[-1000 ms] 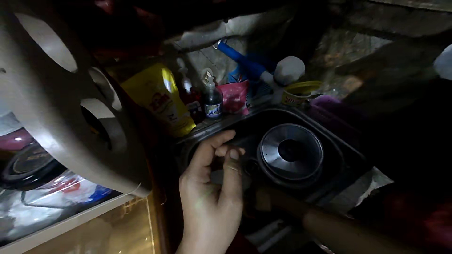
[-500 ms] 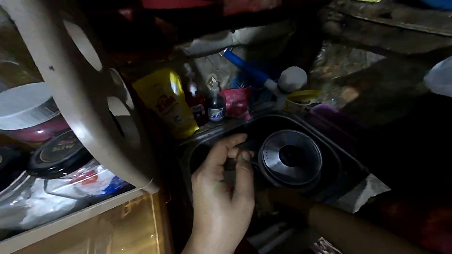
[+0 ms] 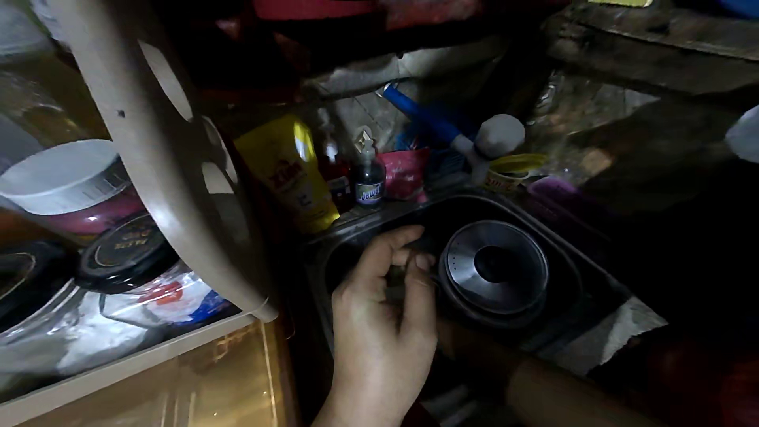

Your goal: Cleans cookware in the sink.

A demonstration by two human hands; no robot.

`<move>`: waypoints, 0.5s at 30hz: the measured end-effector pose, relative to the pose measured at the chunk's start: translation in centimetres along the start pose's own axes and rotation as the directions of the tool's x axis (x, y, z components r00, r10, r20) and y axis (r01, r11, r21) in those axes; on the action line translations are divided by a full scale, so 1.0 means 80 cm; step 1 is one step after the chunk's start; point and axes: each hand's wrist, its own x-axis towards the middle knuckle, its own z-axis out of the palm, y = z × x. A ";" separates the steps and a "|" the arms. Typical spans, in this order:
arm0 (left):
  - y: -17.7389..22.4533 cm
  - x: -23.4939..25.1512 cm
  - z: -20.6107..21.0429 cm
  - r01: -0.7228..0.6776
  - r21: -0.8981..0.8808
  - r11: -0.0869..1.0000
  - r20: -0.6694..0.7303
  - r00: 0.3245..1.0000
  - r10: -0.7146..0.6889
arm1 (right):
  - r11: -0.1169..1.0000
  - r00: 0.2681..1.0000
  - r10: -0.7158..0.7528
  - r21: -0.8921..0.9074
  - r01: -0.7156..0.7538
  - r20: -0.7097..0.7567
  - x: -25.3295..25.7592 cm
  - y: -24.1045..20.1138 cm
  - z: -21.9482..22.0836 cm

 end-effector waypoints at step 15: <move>-0.004 -0.001 -0.001 -0.034 0.000 0.999 0.012 0.999 0.034 | 0.946 0.906 -0.196 -0.171 0.275 0.376 0.026 0.050 0.058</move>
